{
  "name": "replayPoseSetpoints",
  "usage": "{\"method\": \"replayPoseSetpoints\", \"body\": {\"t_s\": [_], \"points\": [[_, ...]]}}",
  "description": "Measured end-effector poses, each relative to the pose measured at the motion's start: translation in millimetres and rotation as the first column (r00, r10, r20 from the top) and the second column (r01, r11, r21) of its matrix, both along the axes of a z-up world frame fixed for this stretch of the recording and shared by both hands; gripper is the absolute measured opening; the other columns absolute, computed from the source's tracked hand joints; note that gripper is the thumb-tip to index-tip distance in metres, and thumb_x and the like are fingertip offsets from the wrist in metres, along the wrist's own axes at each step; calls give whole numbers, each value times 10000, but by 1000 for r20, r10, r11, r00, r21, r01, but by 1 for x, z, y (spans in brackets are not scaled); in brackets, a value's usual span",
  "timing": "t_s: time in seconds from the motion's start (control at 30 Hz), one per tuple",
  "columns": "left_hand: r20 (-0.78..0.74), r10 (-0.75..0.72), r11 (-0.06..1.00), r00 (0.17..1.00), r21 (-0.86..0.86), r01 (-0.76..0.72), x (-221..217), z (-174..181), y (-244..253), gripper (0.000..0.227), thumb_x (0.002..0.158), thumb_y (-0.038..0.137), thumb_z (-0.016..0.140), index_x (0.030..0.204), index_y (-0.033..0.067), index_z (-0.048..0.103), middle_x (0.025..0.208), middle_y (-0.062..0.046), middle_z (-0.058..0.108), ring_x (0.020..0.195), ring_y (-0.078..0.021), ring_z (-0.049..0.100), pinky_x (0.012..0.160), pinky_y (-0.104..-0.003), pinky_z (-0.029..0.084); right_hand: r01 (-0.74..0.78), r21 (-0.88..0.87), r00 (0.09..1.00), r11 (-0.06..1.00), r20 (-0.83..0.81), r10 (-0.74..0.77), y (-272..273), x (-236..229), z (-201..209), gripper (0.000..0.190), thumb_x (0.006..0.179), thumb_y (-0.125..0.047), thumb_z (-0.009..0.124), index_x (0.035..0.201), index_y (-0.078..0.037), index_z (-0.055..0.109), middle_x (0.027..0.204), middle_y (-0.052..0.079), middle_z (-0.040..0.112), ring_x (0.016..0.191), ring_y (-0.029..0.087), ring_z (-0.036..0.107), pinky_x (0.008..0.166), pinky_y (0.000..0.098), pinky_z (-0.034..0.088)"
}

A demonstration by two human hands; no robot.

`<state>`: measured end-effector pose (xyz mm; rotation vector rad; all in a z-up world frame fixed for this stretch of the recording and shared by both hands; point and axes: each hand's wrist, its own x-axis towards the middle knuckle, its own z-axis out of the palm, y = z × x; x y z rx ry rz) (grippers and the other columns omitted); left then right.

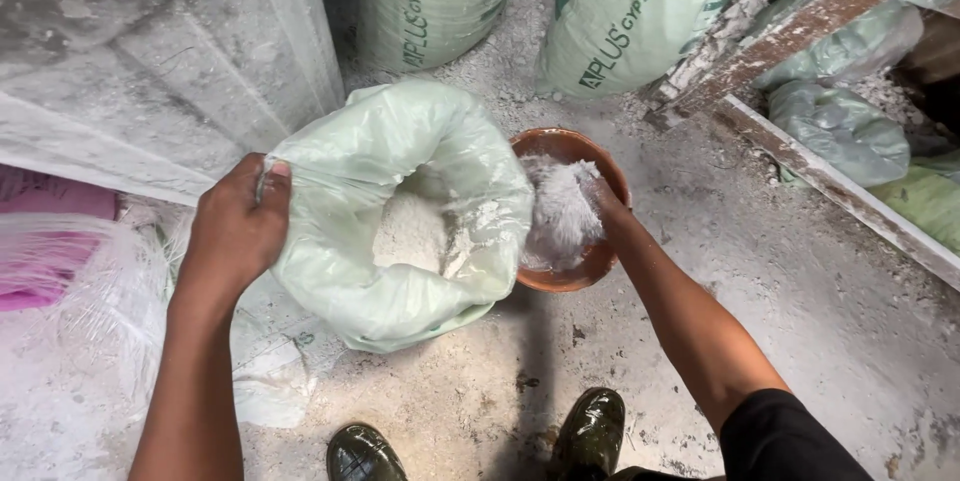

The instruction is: The person mixes a white powder with water in an orange bucket using a trowel. They then walk to a tap, fill a pink cup with water, and pour it into the bucket. Finally, they scoop more white powder from a large bag into the bucket and continue mixing.

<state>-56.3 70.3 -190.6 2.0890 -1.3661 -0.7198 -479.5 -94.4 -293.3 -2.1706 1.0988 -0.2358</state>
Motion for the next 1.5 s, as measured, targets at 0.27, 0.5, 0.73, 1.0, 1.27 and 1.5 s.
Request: {"method": "replayPoseSetpoints", "body": {"t_s": [0.27, 0.5, 0.73, 1.0, 1.27, 1.5], "points": [[-9, -99, 979, 995, -179, 95, 13, 2, 9, 297, 1085, 213, 454, 1180, -31, 594, 1036, -302, 686, 973, -488, 662, 836, -519, 495, 170, 61, 944, 984, -298, -145, -11, -9, -8, 318, 988, -139, 642, 1304, -120, 672, 1157, 69, 709, 1006, 222, 679, 843, 375, 533], [22, -47, 996, 999, -77, 48, 7, 31, 10, 280, 1107, 185, 399, 1146, -26, 579, 943, -300, 685, 880, -468, 692, 780, -540, 513, -110, 196, 994, 975, 33, 105, 72, 163, 60, 334, 947, -204, 487, 1218, -129, 668, 1111, 139, 709, 1015, 246, 673, 905, 411, 558], [34, -276, 933, 961, -229, 276, -11, 40, 25, 237, 1050, 121, 436, 1142, -25, 599, 1031, -318, 676, 939, -510, 656, 796, -559, 502, 35, 127, 848, 991, -528, 38, 56, 232, -109, 654, 1019, -530, 408, 1535, -130, 426, 1627, 171, 335, 1500, 405, 287, 1245, 535, 191], [21, -269, 928, 963, -261, 265, -6, 35, 29, 228, 1051, 123, 451, 1157, -41, 568, 1086, -339, 658, 993, -544, 613, 819, -570, 482, -250, 205, 881, 947, -358, 310, 113, 190, -207, 627, 956, -540, 496, 1417, -139, 633, 1510, 106, 631, 1383, 233, 578, 1166, 334, 429], [63, -232, 929, 971, -281, 240, -15, 33, 28, 257, 1070, 142, 463, 1183, -54, 583, 1067, -347, 659, 983, -553, 618, 814, -579, 486, -346, 887, 933, 307, 359, 13, 93, 174, -184, 628, 1078, -429, 532, 1537, -3, 485, 1420, 135, 583, 1280, 227, 535, 1096, 379, 466], [159, -216, 941, 963, -230, 249, -19, 25, 22, 270, 1058, 146, 459, 1220, -30, 583, 1106, -324, 668, 965, -545, 632, 801, -591, 496, -347, 886, 811, 308, 448, -376, 77, 126, -33, 477, 1046, -342, 529, 1366, 9, 566, 1241, 169, 654, 1080, 266, 651, 915, 395, 573]]}}
